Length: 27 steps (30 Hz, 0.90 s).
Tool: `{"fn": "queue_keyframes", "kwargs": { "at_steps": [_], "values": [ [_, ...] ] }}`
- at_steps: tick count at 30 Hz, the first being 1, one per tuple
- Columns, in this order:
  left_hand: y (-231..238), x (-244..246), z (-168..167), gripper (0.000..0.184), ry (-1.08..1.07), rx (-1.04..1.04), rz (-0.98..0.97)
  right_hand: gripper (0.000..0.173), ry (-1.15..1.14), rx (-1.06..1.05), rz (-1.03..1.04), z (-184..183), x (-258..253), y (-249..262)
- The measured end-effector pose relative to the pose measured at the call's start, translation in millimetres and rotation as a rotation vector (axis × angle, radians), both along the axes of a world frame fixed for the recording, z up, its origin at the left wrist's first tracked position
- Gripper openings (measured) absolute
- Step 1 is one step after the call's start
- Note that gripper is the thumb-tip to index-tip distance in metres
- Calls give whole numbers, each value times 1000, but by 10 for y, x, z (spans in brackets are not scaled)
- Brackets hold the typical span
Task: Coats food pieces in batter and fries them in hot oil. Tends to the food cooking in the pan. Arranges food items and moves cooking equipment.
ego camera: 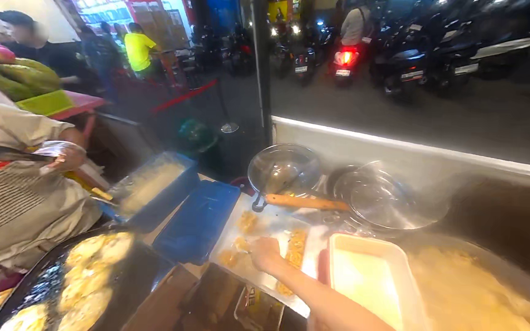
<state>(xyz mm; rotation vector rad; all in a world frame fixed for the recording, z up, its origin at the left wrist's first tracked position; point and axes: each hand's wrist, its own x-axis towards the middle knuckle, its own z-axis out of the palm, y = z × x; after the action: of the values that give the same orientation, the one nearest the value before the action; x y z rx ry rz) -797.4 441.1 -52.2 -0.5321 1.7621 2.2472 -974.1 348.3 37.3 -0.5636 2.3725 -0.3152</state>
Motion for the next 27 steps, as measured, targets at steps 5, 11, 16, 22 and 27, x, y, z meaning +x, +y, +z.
{"fn": "queue_keyframes", "kwargs": {
  "at_steps": [5, 11, 16, 22, 27],
  "values": [
    [82, -85, -210, 54, -14, 139, -21, 47, 74, -120, -122, 645, 253, 1573],
    [24, -153, -185, 59, -69, 110, -86, 45, -7, 28, -351, 876, 528, 3350],
    [-8, -169, -158, 58, -106, 82, -111, 48, -268, 108, -312, 311, 276, 3483],
    [-18, -158, -156, 57, -110, 78, -117, 51, -358, 215, -329, 13, 70, 3286],
    [-12, -145, -134, 53, -122, 81, -101, 51, -309, 285, -303, -63, 6, 3142]
  ]
}}
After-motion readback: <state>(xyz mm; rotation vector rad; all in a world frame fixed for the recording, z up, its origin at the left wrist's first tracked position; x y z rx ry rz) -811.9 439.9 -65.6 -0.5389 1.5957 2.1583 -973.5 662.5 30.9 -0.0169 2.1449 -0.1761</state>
